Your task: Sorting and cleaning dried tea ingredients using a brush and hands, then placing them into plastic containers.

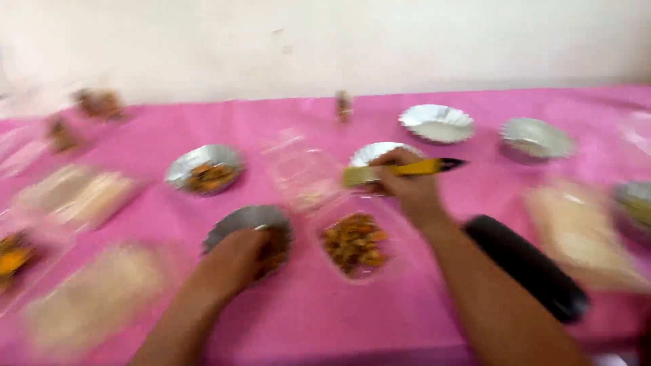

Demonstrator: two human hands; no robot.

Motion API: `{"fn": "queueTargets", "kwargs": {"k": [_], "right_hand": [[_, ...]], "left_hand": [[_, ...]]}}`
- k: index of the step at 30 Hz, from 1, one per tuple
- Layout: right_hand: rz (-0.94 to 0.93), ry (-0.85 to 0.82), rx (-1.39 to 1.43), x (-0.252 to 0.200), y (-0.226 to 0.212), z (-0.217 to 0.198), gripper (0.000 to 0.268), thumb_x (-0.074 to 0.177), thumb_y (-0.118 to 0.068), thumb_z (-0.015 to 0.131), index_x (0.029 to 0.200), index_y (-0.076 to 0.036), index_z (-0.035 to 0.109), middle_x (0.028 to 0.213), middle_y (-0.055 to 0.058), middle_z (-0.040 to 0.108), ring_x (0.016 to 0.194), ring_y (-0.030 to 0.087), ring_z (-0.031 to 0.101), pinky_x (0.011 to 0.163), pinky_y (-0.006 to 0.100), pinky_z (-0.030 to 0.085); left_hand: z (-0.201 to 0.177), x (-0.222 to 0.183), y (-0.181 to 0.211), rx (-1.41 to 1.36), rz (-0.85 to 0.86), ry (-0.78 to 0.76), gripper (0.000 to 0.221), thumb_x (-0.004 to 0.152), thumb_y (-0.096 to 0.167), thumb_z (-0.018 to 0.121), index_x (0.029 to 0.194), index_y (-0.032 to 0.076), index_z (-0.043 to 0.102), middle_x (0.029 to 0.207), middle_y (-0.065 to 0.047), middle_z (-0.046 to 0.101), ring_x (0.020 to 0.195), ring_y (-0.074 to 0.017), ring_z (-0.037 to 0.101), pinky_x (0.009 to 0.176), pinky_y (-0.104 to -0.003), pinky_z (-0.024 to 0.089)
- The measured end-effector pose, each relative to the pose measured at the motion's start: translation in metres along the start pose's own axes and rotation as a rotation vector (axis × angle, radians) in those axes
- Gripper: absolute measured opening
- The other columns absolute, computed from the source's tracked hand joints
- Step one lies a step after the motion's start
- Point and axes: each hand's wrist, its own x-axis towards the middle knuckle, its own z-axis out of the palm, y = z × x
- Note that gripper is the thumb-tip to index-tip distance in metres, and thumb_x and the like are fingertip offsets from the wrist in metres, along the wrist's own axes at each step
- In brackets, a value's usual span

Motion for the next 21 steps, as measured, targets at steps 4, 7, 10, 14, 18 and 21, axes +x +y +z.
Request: {"fn": "queueTargets", "kwargs": {"k": [4, 7, 10, 14, 18, 21], "right_hand": [[0.04, -0.084, 0.076, 0.002, -0.011, 0.008, 0.003, 0.09, 0.002, 0.068, 0.092, 0.0, 0.067, 0.081, 0.015, 0.068, 0.068, 0.023, 0.073, 0.063, 0.031, 0.066], [0.084, -0.079, -0.014, -0.004, -0.039, 0.011, 0.002, 0.091, -0.001, 0.066, 0.09, 0.0, 0.066, 0.081, 0.014, 0.067, 0.067, 0.02, 0.071, 0.064, 0.029, 0.066], [0.121, -0.061, -0.001, -0.003, -0.042, 0.011, 0.003, 0.09, -0.003, 0.064, 0.09, -0.001, 0.066, 0.08, 0.013, 0.066, 0.068, 0.02, 0.072, 0.065, 0.029, 0.067], [0.086, -0.076, 0.017, -0.004, -0.044, 0.011, 0.003, 0.092, -0.002, 0.063, 0.09, 0.0, 0.065, 0.079, 0.013, 0.064, 0.066, 0.022, 0.072, 0.064, 0.029, 0.066], [0.078, -0.083, -0.017, -0.007, -0.046, 0.012, 0.003, 0.091, -0.001, 0.064, 0.091, 0.001, 0.066, 0.08, 0.014, 0.064, 0.066, 0.023, 0.072, 0.063, 0.029, 0.066], [0.076, -0.077, -0.039, -0.007, -0.047, 0.014, 0.002, 0.09, 0.0, 0.065, 0.091, 0.001, 0.066, 0.078, 0.014, 0.065, 0.065, 0.024, 0.074, 0.061, 0.029, 0.066]], "left_hand": [[0.002, 0.009, -0.018, 0.022, -0.166, -0.112, 0.027, 0.075, 0.012, 0.067, 0.093, 0.032, 0.071, 0.056, 0.008, 0.059, 0.058, -0.008, 0.055, 0.062, -0.03, 0.045], [0.0, 0.009, -0.026, 0.157, -0.36, -0.117, 0.018, 0.071, 0.011, 0.056, 0.072, 0.027, 0.064, 0.072, 0.008, 0.071, 0.078, -0.0085, 0.066, 0.072, -0.027, 0.049], [-0.001, 0.013, -0.042, 0.155, -0.367, -0.104, 0.022, 0.082, 0.013, 0.063, 0.092, 0.028, 0.074, 0.102, 0.005, 0.082, 0.101, -0.0136, 0.075, 0.091, -0.027, 0.057], [0.015, 0.022, -0.074, 0.243, -0.37, -0.122, 0.027, 0.086, 0.021, 0.062, 0.103, 0.036, 0.076, 0.106, 0.009, 0.082, 0.101, -0.0131, 0.078, 0.092, -0.025, 0.06], [0.004, 0.022, -0.065, 0.261, -0.409, -0.118, 0.019, 0.087, 0.034, 0.067, 0.102, 0.041, 0.075, 0.107, 0.016, 0.084, 0.098, -0.0101, 0.079, 0.093, -0.025, 0.06], [-0.024, 0.019, -0.02, 0.235, -0.431, -0.076, 0.015, 0.089, 0.039, 0.067, 0.102, 0.036, 0.073, 0.101, 0.013, 0.085, 0.096, -0.0125, 0.078, 0.091, -0.027, 0.059]]}}
